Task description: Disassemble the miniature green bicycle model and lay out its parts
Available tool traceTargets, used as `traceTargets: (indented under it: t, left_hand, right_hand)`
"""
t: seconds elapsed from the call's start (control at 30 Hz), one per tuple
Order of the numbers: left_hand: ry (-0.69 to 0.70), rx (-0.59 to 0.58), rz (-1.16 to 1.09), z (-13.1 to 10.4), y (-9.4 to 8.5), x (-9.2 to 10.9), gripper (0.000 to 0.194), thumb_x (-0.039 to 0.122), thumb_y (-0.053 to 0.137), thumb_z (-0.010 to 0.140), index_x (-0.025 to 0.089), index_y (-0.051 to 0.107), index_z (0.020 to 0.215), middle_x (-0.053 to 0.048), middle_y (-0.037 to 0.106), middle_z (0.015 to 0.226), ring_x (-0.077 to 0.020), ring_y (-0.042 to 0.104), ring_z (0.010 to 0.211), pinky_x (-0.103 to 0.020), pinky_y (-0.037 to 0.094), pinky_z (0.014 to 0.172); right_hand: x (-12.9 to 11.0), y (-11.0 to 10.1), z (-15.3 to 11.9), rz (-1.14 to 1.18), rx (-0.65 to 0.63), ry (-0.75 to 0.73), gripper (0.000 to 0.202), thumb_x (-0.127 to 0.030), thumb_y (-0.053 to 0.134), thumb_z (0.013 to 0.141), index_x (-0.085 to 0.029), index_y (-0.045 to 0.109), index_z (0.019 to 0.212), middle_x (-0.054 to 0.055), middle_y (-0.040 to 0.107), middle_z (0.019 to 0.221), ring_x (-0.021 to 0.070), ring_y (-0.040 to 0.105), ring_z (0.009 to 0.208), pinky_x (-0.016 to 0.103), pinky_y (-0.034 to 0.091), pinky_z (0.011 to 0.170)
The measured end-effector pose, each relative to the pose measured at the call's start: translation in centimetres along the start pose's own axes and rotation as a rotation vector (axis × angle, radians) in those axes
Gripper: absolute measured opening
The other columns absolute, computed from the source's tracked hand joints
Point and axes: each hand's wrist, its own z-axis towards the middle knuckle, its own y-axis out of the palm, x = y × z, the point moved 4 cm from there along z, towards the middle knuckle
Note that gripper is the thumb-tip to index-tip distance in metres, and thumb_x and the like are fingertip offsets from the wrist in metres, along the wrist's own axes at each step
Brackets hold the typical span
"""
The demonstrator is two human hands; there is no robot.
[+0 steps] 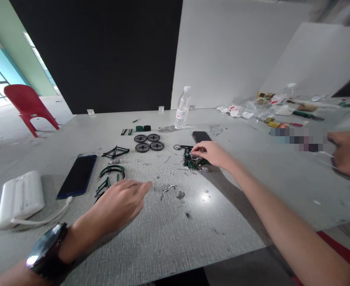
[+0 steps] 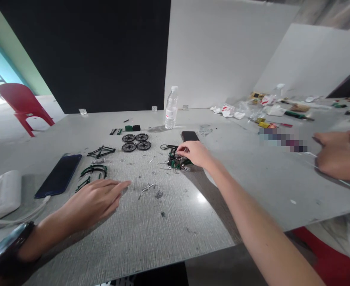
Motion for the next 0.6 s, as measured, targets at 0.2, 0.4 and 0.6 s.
traceTargets:
  t: [0.2, 0.4, 0.6]
  left_hand:
    - [-0.002, 0.008, -0.013, 0.0, 0.2, -0.1, 0.033, 0.012, 0.043, 0.096, 0.013, 0.055, 0.127, -0.009, 0.07, 0.098, -0.0217, 0.067, 0.093, -0.039, 0.056, 0.086]
    - [0.015, 0.0, -0.004, 0.0, 0.3, 0.0, 0.032, 0.012, 0.041, 0.096, 0.011, 0.057, 0.123, -0.009, 0.069, 0.091, -0.0229, 0.067, 0.09, -0.041, 0.056, 0.086]
    - [-0.012, 0.036, -0.031, 0.0, 0.2, -0.1, 0.03, 0.014, 0.041, 0.097, 0.013, 0.058, 0.122, -0.008, 0.069, 0.093, -0.0208, 0.067, 0.088, -0.037, 0.056, 0.083]
  right_hand:
    - [-2.6, 0.2, -1.0, 0.027, 0.033, -0.076, 0.027, -0.04, 0.055, 0.09, -0.023, 0.076, 0.093, 0.007, 0.074, 0.096, 0.0212, 0.064, 0.084, 0.037, 0.047, 0.075]
    - [-3.4, 0.3, -1.1, -0.03, 0.045, -0.095, 0.029, -0.039, 0.051, 0.091, -0.025, 0.077, 0.094, 0.008, 0.074, 0.096, 0.023, 0.065, 0.087, 0.039, 0.047, 0.077]
    - [-2.9, -0.5, -1.4, -0.038, 0.023, -0.042, 0.028, -0.039, 0.053, 0.089, -0.024, 0.076, 0.092, 0.007, 0.075, 0.095, 0.0226, 0.065, 0.084, 0.039, 0.047, 0.076]
